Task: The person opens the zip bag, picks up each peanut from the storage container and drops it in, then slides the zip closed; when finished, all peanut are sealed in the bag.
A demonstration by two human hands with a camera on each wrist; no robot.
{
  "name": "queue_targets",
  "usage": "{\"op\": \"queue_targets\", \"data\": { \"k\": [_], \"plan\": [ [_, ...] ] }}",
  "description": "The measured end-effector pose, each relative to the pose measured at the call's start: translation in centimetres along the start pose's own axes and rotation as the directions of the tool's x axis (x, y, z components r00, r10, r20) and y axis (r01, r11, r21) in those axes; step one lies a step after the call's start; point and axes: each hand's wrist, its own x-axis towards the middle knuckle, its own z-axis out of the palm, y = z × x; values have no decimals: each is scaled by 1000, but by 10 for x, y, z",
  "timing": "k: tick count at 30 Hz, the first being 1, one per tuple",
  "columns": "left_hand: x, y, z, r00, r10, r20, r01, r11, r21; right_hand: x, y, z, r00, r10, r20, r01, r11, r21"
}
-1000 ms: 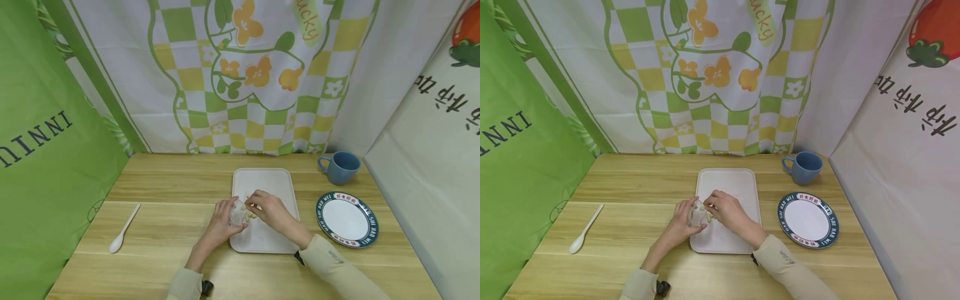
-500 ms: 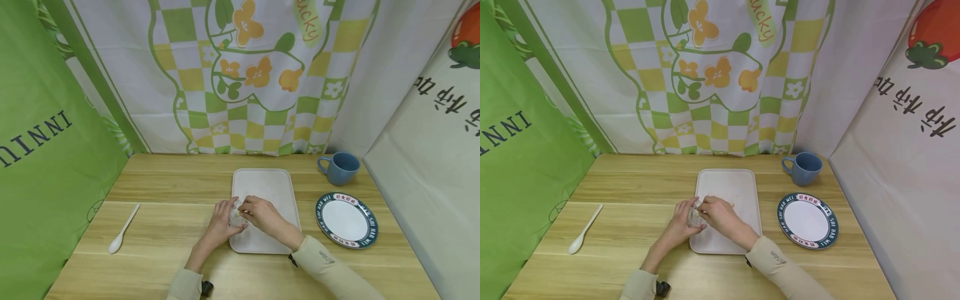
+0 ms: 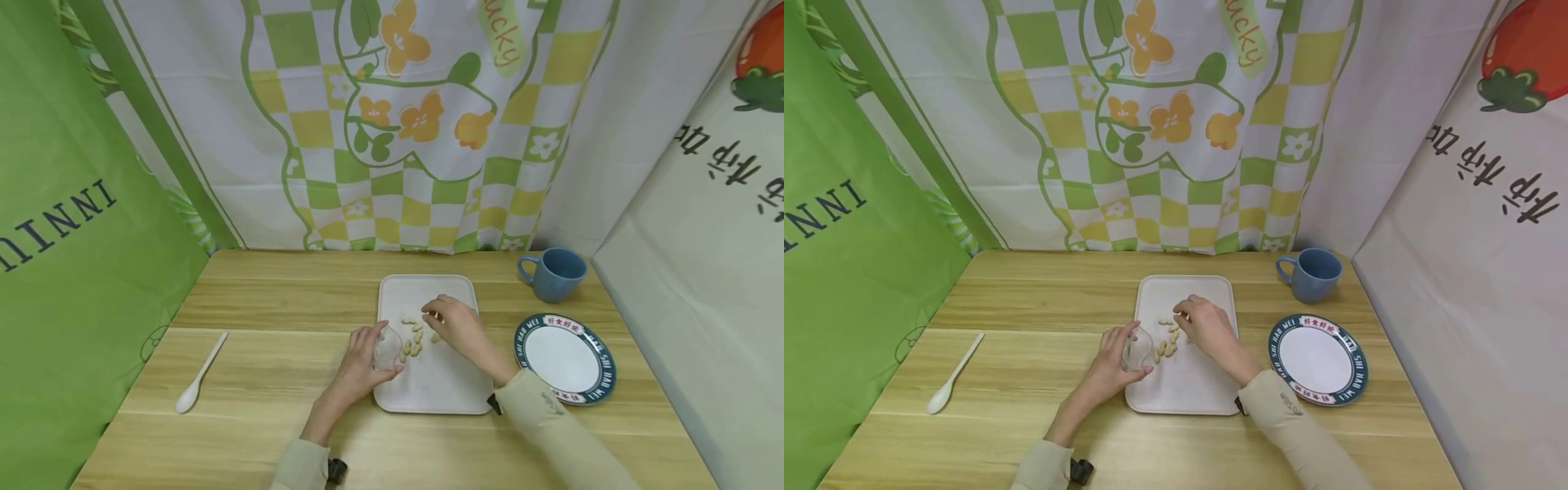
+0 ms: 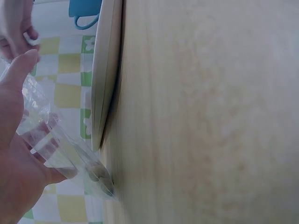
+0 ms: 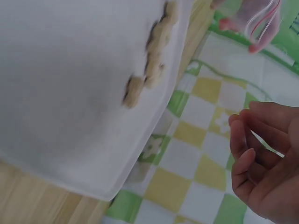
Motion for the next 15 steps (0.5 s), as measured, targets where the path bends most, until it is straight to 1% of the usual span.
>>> {"op": "queue_targets", "data": {
  "k": [3, 6, 9, 12, 15],
  "plan": [
    [-1, 1, 0, 1000, -3, -3, 3, 1000, -1, -2, 15, 0, 993, 99, 71, -98, 995, -9],
    [-2, 0, 1, 1000, -3, -7, 3, 1000, 8, -5, 27, 4, 978, 151, 141, -152, 988, -5],
    [-2, -1, 1, 1000, -8, -2, 8, 1000, 15, -8, 35, 9, 965, 170, 201, -168, 985, -27],
    [-2, -2, 2, 1000, -14, 4, 14, 1000, 13, -11, 41, 13, 944, 192, 270, -184, 981, -54],
    [-1, -2, 3, 1000, -16, 6, 16, 1000, -4, -14, 44, 16, 929, 193, 314, -178, 981, -75]
  ]
}}
